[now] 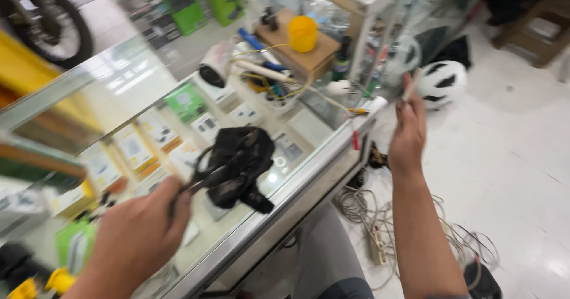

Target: Cleaning a terminal block with contact cleaner and a brush, then cutting, stripping, and connecting wires to the terminals.

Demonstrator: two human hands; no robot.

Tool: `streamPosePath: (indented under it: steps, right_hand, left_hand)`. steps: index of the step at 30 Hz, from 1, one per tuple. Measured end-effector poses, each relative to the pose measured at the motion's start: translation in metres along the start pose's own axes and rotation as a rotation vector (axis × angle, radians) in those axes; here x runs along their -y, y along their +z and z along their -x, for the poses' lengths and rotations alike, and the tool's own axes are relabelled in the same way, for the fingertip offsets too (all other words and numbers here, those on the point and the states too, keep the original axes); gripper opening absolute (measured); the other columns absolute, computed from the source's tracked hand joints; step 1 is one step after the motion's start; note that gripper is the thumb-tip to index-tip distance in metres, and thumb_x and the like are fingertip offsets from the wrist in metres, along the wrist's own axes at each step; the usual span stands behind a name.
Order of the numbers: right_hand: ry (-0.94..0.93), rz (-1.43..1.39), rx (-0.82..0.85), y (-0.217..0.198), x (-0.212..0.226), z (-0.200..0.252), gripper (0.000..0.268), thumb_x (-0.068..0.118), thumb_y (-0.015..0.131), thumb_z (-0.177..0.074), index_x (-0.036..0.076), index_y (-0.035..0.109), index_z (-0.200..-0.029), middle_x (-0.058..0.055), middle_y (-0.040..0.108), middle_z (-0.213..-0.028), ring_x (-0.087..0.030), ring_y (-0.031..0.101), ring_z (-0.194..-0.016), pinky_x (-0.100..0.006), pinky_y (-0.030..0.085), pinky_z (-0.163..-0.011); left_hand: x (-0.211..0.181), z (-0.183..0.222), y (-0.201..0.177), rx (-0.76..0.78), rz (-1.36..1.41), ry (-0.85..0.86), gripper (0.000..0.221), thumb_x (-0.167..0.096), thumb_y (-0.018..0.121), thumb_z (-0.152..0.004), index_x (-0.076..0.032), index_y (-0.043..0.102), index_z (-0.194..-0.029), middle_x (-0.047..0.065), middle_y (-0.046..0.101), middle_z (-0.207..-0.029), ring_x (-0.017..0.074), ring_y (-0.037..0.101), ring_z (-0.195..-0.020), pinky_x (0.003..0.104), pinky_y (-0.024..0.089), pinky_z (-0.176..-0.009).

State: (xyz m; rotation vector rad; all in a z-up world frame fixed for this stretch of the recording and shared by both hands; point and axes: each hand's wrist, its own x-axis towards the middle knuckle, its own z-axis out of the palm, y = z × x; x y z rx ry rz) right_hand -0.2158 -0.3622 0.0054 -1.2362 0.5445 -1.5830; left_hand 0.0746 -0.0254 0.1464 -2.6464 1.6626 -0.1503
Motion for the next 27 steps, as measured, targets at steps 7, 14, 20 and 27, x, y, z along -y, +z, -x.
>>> streamPosePath:
  steps: [7, 14, 20, 27]
  right_hand:
    - [0.393, -0.413, 0.189, 0.083, 0.041, 0.175, 0.006, 0.012, 0.047, -0.109, 0.01, 0.051, -0.113, -0.012, 0.057, -0.076, -0.023, 0.057, -0.066, -0.033, 0.053, -0.059]
    - [0.865, -0.785, 0.453, 0.123, 0.059, 0.231, 0.02, 0.023, 0.049, -0.104, 0.007, 0.054, -0.113, -0.001, 0.031, -0.076, -0.013, 0.029, -0.062, -0.03, 0.03, -0.059]
    - [0.631, -0.627, 0.327, 0.143, 0.036, 0.257, 0.03, 0.025, 0.06, -0.105, -0.003, 0.063, -0.115, -0.009, 0.048, -0.081, -0.013, 0.031, -0.057, -0.031, 0.03, -0.052]
    - [0.504, -0.424, 0.391, 0.159, 0.03, 0.236, 0.016, 0.018, 0.058, -0.105, 0.004, 0.06, -0.098, -0.002, 0.034, -0.063, -0.013, 0.029, -0.052, -0.031, 0.03, -0.05]
  left_hand:
    - [-0.072, 0.004, -0.008, 0.097, 1.326, -0.228, 0.011, -0.015, 0.056, -0.101, -0.008, 0.064, -0.098, 0.008, 0.073, -0.058, 0.016, 0.067, -0.047, 0.03, 0.055, -0.052]
    - [-0.082, 0.033, 0.078, -0.36, 2.173, -0.455, 0.017, -0.017, 0.067, -0.096, -0.008, 0.061, -0.109, 0.007, 0.068, -0.092, 0.0227, 0.07, -0.075, 0.038, 0.063, -0.052]
    - [-0.073, 0.052, 0.075, -0.489, 2.083, -0.587, 0.017, -0.012, 0.073, -0.091, 0.0, 0.073, -0.103, 0.013, 0.074, -0.077, 0.0308, 0.077, -0.07, 0.033, 0.057, -0.052]
    - [-0.039, 0.076, 0.067, -0.298, 1.966, -0.451, 0.019, -0.011, 0.077, -0.088, 0.001, 0.079, -0.102, 0.013, 0.078, -0.083, 0.0315, 0.082, -0.082, 0.031, 0.058, -0.059]
